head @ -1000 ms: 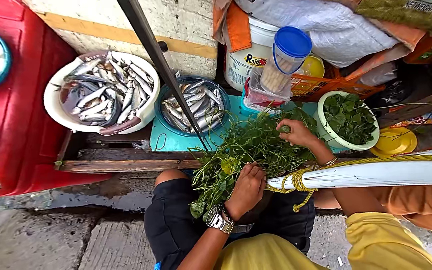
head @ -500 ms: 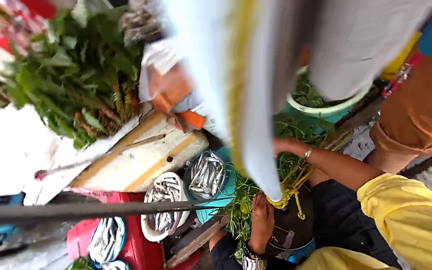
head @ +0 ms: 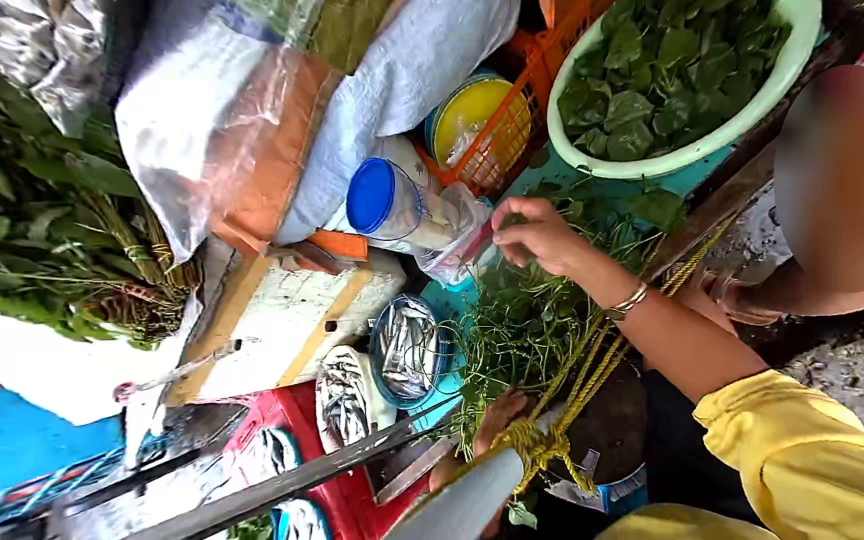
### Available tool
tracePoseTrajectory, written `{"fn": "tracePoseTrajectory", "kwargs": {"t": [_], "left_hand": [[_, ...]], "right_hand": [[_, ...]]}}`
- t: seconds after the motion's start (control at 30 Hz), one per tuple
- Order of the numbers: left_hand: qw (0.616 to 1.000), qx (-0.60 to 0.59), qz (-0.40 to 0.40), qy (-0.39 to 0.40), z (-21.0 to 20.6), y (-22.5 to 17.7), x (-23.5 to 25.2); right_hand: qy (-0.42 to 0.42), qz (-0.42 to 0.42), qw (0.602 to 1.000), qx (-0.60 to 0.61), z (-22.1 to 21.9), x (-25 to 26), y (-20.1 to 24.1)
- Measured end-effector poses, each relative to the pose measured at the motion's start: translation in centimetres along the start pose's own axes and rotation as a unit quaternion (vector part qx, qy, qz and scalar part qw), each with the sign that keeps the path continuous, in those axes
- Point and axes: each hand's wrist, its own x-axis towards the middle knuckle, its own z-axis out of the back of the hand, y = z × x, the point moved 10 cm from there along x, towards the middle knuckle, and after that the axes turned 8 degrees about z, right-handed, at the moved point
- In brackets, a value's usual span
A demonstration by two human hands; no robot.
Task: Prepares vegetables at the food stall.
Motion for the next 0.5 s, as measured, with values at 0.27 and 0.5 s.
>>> {"fn": "tracePoseTrajectory", "kwargs": {"t": [0.27, 0.5], "left_hand": [[0.970, 0.229, -0.007, -0.077, 4.6, -4.2, 11.0], [0.960, 0.278, 0.024, 0.016, 2.4, -0.2, 20.6]], "right_hand": [[-0.029, -0.032, 0.999, 0.006, 5.0, -0.2, -0.6], [0.019, -0.044, 0.999, -0.004, 3.0, 0.8, -2.0]]}}
